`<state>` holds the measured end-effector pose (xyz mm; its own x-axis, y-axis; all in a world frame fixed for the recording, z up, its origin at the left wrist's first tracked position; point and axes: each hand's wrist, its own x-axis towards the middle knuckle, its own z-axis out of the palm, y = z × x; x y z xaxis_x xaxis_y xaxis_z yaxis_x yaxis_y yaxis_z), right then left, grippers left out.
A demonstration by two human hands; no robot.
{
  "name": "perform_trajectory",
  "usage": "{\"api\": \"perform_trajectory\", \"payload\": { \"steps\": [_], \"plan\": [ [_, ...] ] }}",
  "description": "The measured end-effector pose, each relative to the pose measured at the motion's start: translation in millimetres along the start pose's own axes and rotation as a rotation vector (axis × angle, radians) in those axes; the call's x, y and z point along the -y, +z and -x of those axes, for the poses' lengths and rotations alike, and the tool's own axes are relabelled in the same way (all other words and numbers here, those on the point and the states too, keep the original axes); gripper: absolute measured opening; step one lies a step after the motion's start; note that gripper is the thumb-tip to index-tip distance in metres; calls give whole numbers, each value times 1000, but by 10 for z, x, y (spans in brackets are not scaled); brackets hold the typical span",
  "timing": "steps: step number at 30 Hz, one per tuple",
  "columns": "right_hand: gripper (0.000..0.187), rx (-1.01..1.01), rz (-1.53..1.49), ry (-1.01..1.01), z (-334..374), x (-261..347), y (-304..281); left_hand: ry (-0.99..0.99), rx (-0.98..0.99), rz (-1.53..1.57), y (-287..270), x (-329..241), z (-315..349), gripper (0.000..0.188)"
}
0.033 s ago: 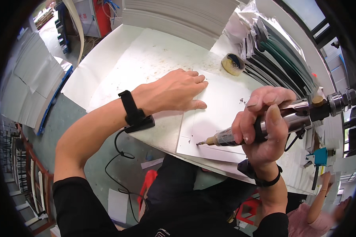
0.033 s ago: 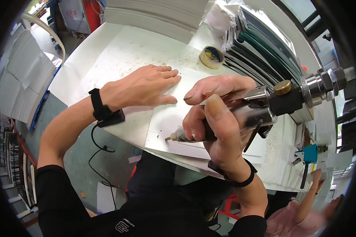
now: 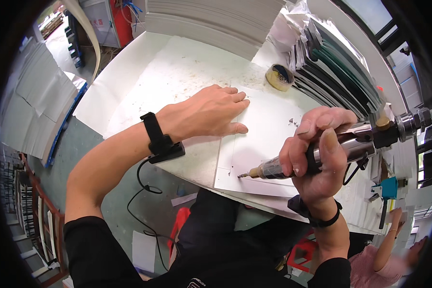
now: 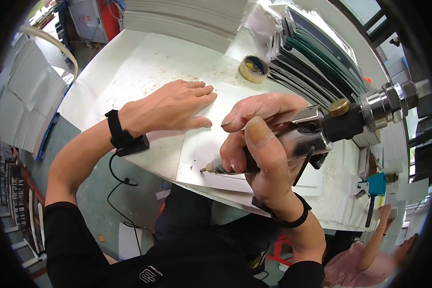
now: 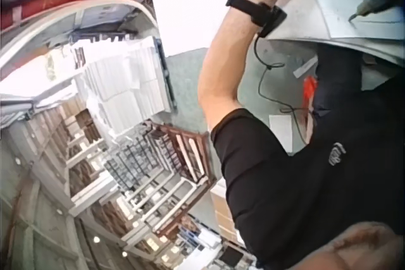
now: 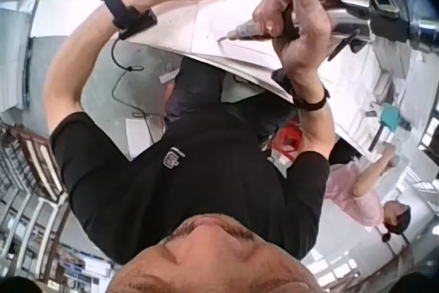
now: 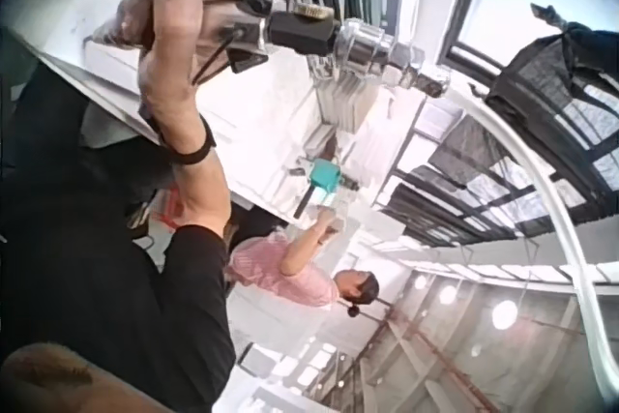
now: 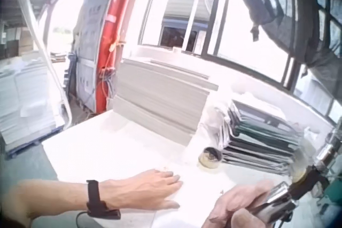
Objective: The person retrieves white rectangular panels and dark inserts from stacks in a warehouse. They place the inserts into the panels and then use a pneumatic screwdriver to fasten screws into pre-drilled holes on the panel surface.
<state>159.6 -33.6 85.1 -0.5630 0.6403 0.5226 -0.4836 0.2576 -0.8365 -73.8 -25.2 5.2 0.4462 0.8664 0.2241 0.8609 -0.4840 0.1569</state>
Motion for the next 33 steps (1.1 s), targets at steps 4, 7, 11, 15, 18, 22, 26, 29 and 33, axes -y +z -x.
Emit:
{"api": "perform_trajectory", "payload": {
  "steps": [4, 7, 11, 15, 18, 22, 26, 29, 33],
  "plan": [
    [19, 87, 38, -50, 24, 124, -72, -39, 71, -32, -11, -112, -29, 62],
    [20, 94, 8, -143, -96, 340, -145, -71, 69, -90, -14, -155, 3, 64],
    [23, 22, 144, -213, -227, 721, -524, -85, 82, -59, -51, -213, -150, 62],
    [21, -192, 351, -217, -203, 814, -816, -50, 8, 37, 1, -390, -417, 48],
    [19, -303, 337, -215, -188, 738, -988, 12, -169, 167, 159, -486, -723, 37],
    [16, -361, 267, -205, -119, 651, -1199, -29, -225, 278, 387, -572, -1175, 25],
    [17, -413, 243, -202, -104, 648, -1255, -72, -200, 232, 429, -627, -1273, 17],
    [22, -417, 263, -182, -92, 664, -1309, -77, -210, 202, 436, -642, -1270, 15],
    [21, -325, 300, -219, -96, 677, -1373, -227, -173, 520, 263, -707, -1182, 10]
  ]
}}
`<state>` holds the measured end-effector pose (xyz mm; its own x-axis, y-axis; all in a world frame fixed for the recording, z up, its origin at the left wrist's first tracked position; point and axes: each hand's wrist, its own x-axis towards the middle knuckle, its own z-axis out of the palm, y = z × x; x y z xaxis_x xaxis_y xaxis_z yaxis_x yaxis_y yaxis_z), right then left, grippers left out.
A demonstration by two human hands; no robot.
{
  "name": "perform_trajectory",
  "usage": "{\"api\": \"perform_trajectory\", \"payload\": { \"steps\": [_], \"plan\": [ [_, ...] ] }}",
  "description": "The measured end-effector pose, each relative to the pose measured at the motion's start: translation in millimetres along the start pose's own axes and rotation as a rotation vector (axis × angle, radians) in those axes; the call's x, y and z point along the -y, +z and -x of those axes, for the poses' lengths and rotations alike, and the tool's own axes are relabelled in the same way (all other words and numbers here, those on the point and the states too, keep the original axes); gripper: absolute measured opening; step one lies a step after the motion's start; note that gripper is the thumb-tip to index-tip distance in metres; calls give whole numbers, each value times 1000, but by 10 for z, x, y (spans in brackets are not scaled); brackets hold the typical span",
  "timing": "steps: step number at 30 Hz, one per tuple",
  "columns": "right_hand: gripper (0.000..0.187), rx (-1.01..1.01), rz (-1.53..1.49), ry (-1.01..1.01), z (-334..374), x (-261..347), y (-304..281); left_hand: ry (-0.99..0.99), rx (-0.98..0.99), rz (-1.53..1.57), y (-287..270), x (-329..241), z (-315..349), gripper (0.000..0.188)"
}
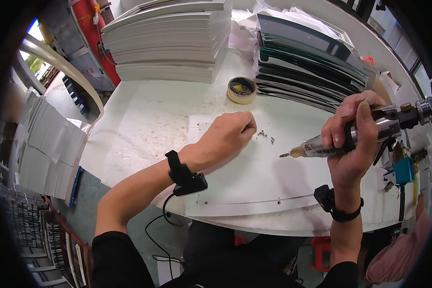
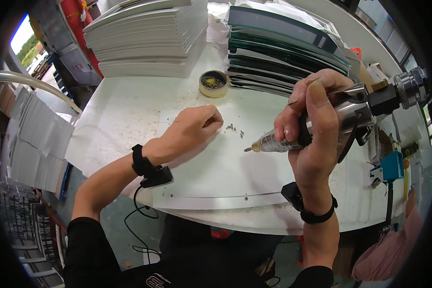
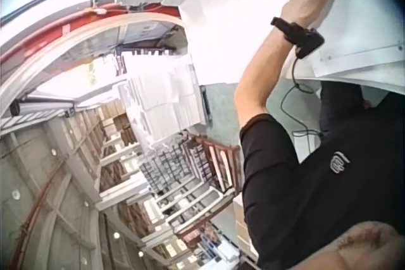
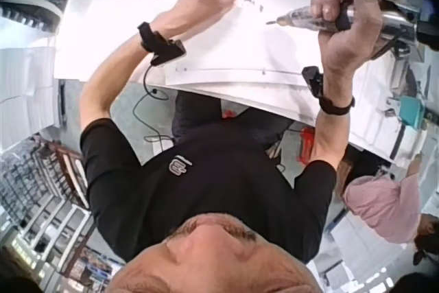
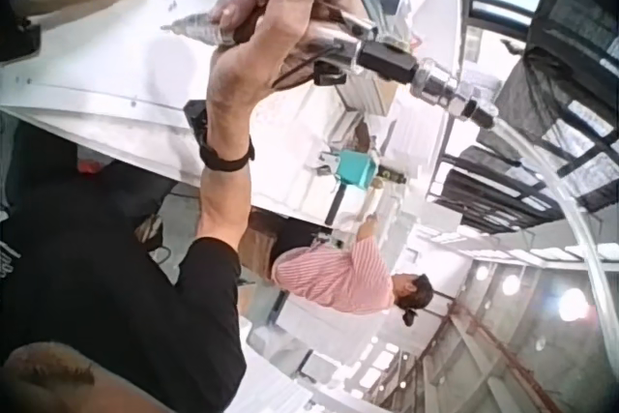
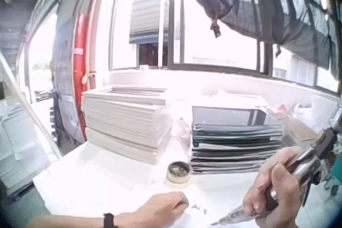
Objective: The person retrieves white rectangular panels and dark inserts from stacks in a warehouse. They place the inserts into the panels and then use a pneumatic screwdriver to fasten screws into pre-drilled holes on the panel surface.
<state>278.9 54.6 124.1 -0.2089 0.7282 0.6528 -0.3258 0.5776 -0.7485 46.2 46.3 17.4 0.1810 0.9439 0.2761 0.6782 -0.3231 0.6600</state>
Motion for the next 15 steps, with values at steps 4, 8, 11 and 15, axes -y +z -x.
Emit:
{"api": "perform_trajectory", "payload": {
  "steps": [4, 8, 11, 15],
  "plan": [
    [23, -4, -122, -54, -123, 1, 114, -318, -5, 589, -255, 122, 239, 9],
    [22, -2, -256, -74, -243, -86, 274, -365, -13, 918, -239, 222, 511, 9],
    [23, -28, -265, -30, -293, -128, 423, -382, -24, 1124, -212, 209, 640, 13],
    [23, -3, -312, 13, -288, -188, 583, -373, 0, 1226, -192, 196, 713, 16]
  ]
}}
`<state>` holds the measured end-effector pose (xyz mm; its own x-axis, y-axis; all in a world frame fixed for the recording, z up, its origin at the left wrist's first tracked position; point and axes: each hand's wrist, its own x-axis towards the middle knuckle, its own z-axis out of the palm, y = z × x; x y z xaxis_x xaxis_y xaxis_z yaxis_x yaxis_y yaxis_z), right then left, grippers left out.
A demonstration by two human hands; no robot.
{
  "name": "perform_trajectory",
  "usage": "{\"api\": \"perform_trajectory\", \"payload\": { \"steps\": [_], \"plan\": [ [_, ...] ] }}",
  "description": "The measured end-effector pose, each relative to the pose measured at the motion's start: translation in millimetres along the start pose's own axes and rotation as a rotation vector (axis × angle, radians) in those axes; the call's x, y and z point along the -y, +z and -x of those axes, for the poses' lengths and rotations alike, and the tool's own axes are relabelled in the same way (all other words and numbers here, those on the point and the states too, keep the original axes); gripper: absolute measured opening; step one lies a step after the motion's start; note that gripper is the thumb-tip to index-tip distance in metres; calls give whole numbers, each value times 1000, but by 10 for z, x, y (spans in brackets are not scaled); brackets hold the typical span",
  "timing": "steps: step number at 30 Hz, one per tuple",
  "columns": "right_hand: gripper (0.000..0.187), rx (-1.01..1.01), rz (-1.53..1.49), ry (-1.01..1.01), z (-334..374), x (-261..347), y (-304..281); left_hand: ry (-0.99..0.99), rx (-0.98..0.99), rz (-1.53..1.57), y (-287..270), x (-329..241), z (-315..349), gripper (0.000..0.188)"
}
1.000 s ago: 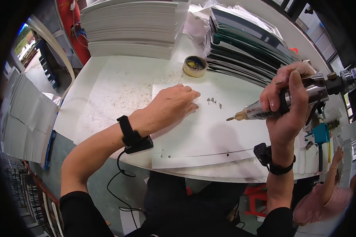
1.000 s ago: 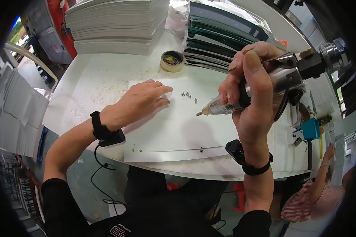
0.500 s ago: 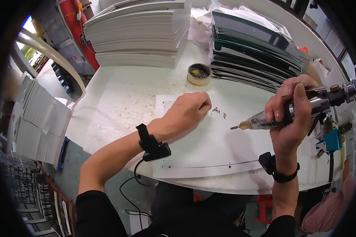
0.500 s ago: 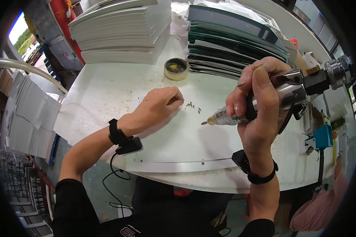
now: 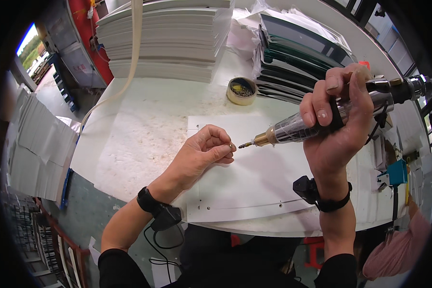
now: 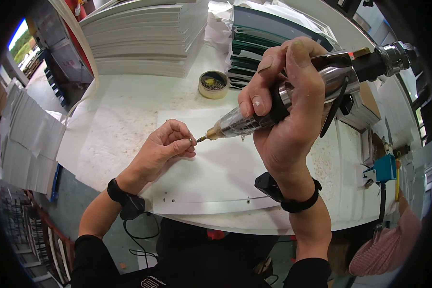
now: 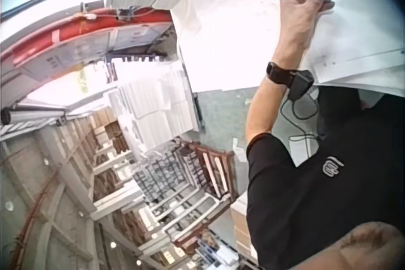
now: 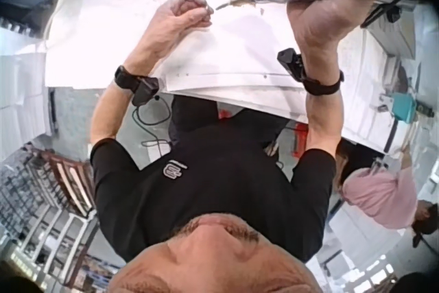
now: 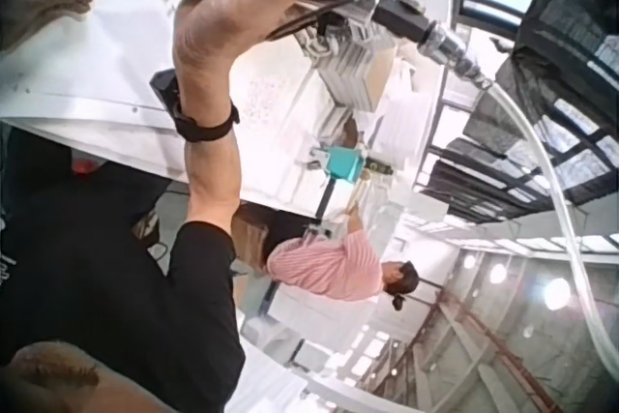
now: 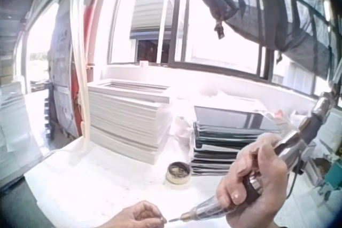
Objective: The person retrieves white rectangular panels and dark inserts from stacks in a warehouse. They place the inserts into the panels and then use a pneumatic screwdriver to fasten screws into pre-drilled holes on the panel surface.
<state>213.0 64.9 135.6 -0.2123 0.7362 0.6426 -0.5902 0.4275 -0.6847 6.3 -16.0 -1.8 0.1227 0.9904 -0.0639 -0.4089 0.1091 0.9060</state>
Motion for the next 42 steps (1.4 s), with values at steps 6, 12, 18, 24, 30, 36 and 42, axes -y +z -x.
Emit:
{"api": "perform_trajectory", "payload": {
  "steps": [6, 12, 18, 24, 30, 36, 42],
  "plan": [
    [24, 31, 23, 8, -13, -81, 119, -6, 3, 32, -34, 0, 52, 15],
    [25, -33, 76, 31, -3, -89, 242, -2, 20, 24, -50, -13, 82, 15],
    [22, 26, 30, 12, 18, -142, 176, -16, -20, 56, -34, -33, 87, 17],
    [23, 94, -18, 55, -45, -197, 215, 35, -63, -55, -44, -101, 90, 16],
    [25, 110, 72, 48, -268, -450, 498, 304, -117, -702, -205, -335, -66, 14],
    [23, 140, 93, 119, -433, -781, 719, 341, -135, -881, -477, -398, -177, 16],
    [20, 141, 115, 66, -345, -1086, 673, 215, -158, -854, -509, -370, -165, 20]
  ]
}}
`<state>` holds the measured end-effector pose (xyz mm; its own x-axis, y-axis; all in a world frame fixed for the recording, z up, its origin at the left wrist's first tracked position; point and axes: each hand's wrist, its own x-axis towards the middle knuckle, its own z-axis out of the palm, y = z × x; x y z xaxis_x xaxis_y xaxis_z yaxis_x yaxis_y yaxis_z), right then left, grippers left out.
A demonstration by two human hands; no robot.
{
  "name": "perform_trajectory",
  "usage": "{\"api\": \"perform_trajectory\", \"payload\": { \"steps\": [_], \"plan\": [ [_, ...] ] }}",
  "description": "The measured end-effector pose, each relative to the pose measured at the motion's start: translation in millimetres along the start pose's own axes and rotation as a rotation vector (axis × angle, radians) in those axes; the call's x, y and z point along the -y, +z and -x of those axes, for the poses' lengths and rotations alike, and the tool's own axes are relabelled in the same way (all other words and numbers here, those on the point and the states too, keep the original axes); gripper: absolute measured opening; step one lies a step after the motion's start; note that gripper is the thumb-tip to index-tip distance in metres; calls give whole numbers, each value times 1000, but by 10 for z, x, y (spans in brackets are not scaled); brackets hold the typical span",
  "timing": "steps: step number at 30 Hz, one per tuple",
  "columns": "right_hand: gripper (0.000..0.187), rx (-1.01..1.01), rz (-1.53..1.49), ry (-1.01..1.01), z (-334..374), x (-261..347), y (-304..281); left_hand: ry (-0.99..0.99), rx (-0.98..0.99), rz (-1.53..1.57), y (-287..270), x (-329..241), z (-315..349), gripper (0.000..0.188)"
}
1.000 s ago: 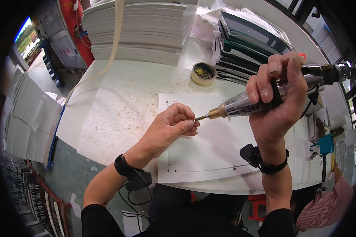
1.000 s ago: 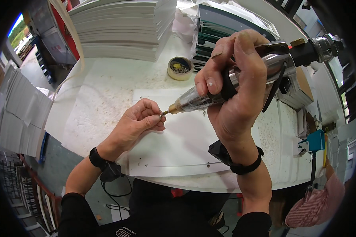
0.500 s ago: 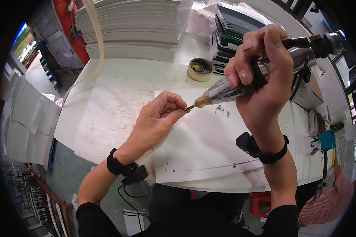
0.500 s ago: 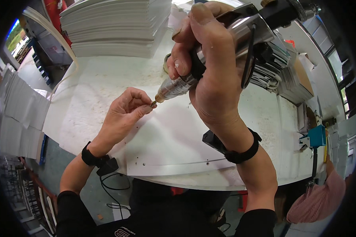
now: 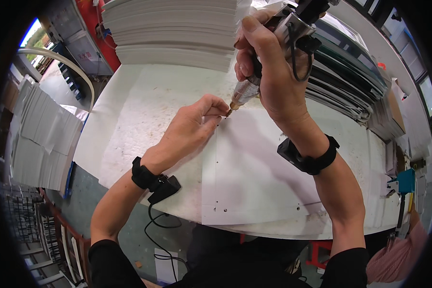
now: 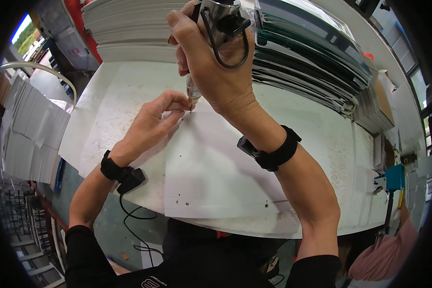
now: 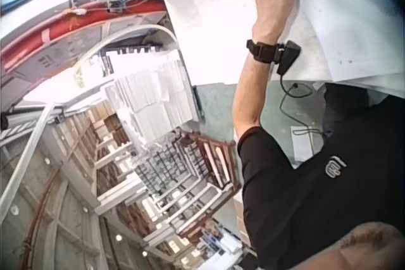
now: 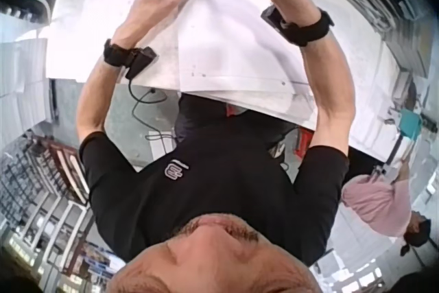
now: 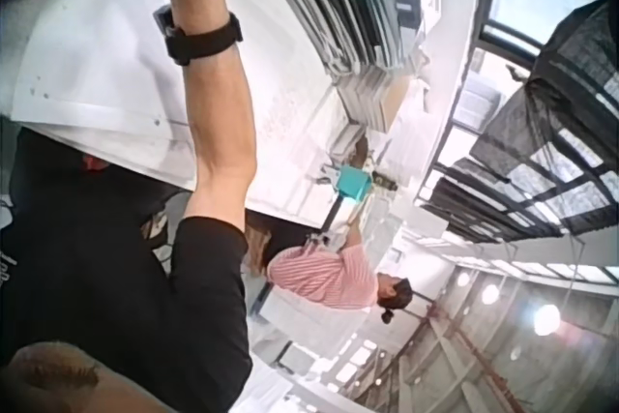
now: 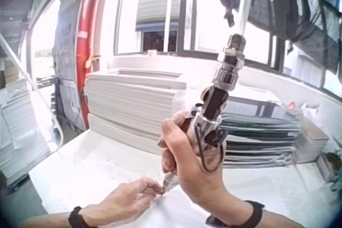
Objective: The person retrieves white rectangular panels and dark inserts from stacks in a warehouse. They place the inserts into the panels and then use a pneumatic screwdriver to fasten screws into pre-drilled holes on the panel surface.
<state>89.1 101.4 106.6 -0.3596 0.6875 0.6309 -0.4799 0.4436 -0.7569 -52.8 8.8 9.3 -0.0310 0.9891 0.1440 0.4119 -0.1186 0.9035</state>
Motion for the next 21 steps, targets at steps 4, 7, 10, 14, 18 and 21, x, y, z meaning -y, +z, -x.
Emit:
{"api": "perform_trajectory", "payload": {
  "steps": [4, 7, 10, 14, 18, 21],
  "plan": [
    [21, -30, -15, 27, 6, -44, -9, -79, 30, 46, -13, 1, -4, 20],
    [21, -48, -18, 22, 5, -53, -8, -149, 46, 67, -27, -44, -13, 20],
    [22, -29, -12, 30, 4, -110, -42, -123, 44, 72, -14, 30, -24, 19],
    [22, -34, -29, 60, 11, -116, -36, -143, 96, 104, -45, -7, -8, 24],
    [22, 14, -32, 83, 16, -163, -43, 198, 90, -539, -92, 17, 198, 39],
    [24, 31, -29, 90, 17, -167, -34, 217, 142, -660, -99, -11, 261, 48]
  ]
}}
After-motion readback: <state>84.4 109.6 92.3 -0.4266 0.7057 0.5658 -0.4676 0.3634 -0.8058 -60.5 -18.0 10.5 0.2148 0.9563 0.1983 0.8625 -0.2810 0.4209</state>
